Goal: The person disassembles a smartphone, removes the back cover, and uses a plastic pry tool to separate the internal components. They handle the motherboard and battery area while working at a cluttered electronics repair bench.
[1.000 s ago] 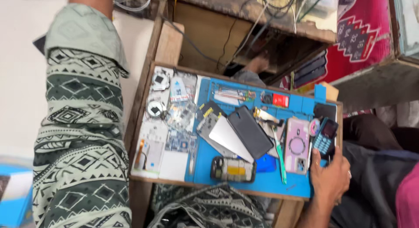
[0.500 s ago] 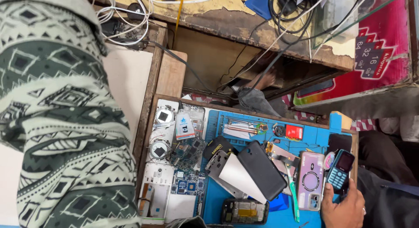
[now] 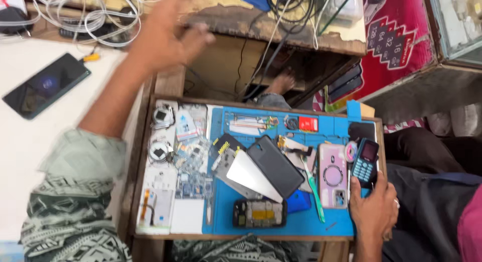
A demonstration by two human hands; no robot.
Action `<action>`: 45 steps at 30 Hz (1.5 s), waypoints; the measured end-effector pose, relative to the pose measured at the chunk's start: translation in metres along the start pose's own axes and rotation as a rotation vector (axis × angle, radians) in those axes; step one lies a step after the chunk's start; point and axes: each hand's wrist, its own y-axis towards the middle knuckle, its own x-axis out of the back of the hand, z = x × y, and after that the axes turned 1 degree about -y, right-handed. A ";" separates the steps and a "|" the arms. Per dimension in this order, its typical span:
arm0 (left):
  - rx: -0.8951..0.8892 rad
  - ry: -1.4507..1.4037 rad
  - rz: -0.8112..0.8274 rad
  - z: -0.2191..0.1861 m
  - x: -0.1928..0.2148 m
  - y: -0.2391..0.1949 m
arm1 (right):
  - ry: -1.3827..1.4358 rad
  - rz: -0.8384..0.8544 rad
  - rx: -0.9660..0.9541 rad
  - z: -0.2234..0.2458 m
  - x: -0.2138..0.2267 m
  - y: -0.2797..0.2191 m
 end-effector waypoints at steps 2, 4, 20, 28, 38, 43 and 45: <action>-0.113 -0.064 0.368 -0.074 -0.032 -0.009 | 0.006 -0.025 0.032 0.000 0.002 -0.003; -0.230 0.022 0.420 -0.137 -0.044 -0.021 | 0.032 -0.018 0.047 0.000 0.006 -0.005; 0.188 -0.418 0.333 -0.249 -0.039 -0.045 | 0.137 -0.069 0.017 -0.008 0.013 -0.013; 0.564 -0.244 0.283 -0.136 -0.087 -0.063 | 0.112 -0.086 0.025 -0.007 0.006 -0.005; 0.715 0.038 0.721 -0.111 -0.129 -0.077 | 0.105 -0.022 -0.009 -0.003 0.009 -0.006; 0.661 0.091 0.669 -0.122 -0.127 -0.082 | 0.100 -0.014 -0.010 -0.005 0.009 -0.011; 0.659 0.097 0.678 -0.127 -0.125 -0.087 | 0.092 -0.011 -0.006 -0.008 0.009 -0.016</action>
